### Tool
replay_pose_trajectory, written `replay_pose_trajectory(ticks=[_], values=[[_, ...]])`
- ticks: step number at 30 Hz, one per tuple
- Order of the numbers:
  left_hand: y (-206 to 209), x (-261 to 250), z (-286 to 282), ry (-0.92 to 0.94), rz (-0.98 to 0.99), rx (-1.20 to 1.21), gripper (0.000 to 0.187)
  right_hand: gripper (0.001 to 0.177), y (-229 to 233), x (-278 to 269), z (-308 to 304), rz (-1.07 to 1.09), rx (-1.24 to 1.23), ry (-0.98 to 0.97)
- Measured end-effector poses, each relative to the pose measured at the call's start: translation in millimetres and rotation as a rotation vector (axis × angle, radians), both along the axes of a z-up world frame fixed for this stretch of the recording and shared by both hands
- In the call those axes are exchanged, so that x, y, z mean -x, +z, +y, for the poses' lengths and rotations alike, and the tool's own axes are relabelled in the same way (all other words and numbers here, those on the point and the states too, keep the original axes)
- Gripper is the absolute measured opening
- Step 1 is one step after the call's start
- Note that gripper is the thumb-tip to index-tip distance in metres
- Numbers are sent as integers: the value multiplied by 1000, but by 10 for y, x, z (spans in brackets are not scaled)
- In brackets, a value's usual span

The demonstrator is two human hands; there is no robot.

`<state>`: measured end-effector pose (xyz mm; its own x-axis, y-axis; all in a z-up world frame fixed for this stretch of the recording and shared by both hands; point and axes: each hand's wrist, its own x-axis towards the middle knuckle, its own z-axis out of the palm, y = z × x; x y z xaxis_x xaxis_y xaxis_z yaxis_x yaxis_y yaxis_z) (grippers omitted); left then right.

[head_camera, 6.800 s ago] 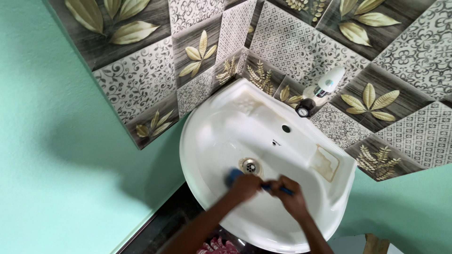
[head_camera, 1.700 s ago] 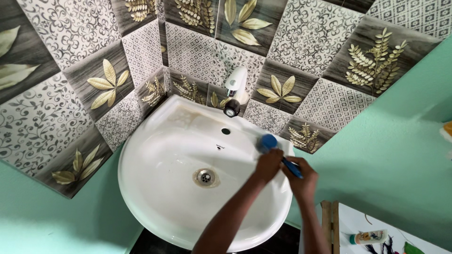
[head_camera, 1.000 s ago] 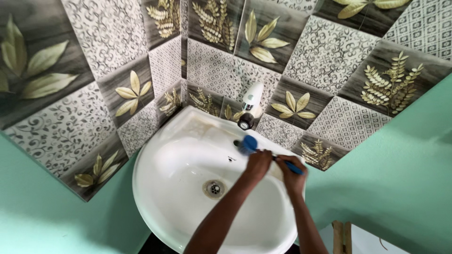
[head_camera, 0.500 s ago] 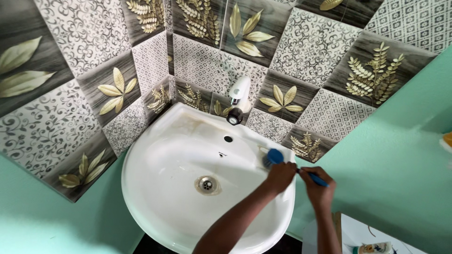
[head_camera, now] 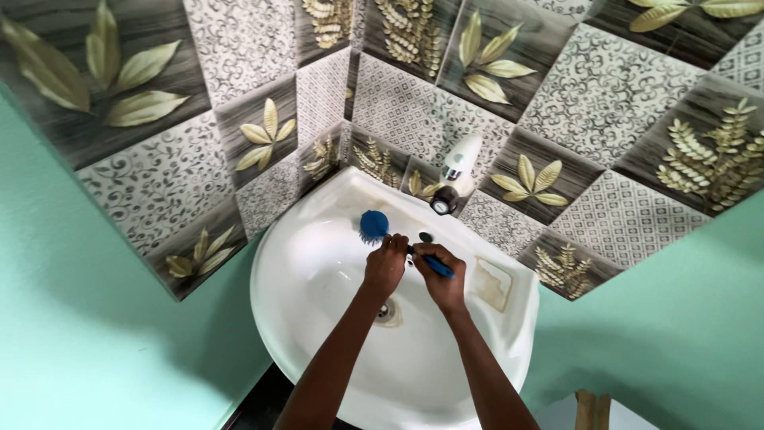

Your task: The person cleans a bathroom sink by applying cleaning liquid and scrubbing the surface with a brush.

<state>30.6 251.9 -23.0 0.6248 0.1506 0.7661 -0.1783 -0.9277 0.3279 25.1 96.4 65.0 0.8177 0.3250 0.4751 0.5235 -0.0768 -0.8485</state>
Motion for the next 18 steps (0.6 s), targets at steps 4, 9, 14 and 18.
replay_pose_trajectory(ticks=[4,9,14,18], values=[[-158,-52,-335,-52,111,107,25,17,69,102,-300,-100,93,-19],[-78,95,-1629,-410,382,146,16,22,357,560,-1561,135,257,-300],[206,313,-1896,-474,244,-79,19,19,423,702,-1776,-102,214,-357],[162,124,-1154,-396,255,50,13,17,217,448,-1124,-131,147,-277]])
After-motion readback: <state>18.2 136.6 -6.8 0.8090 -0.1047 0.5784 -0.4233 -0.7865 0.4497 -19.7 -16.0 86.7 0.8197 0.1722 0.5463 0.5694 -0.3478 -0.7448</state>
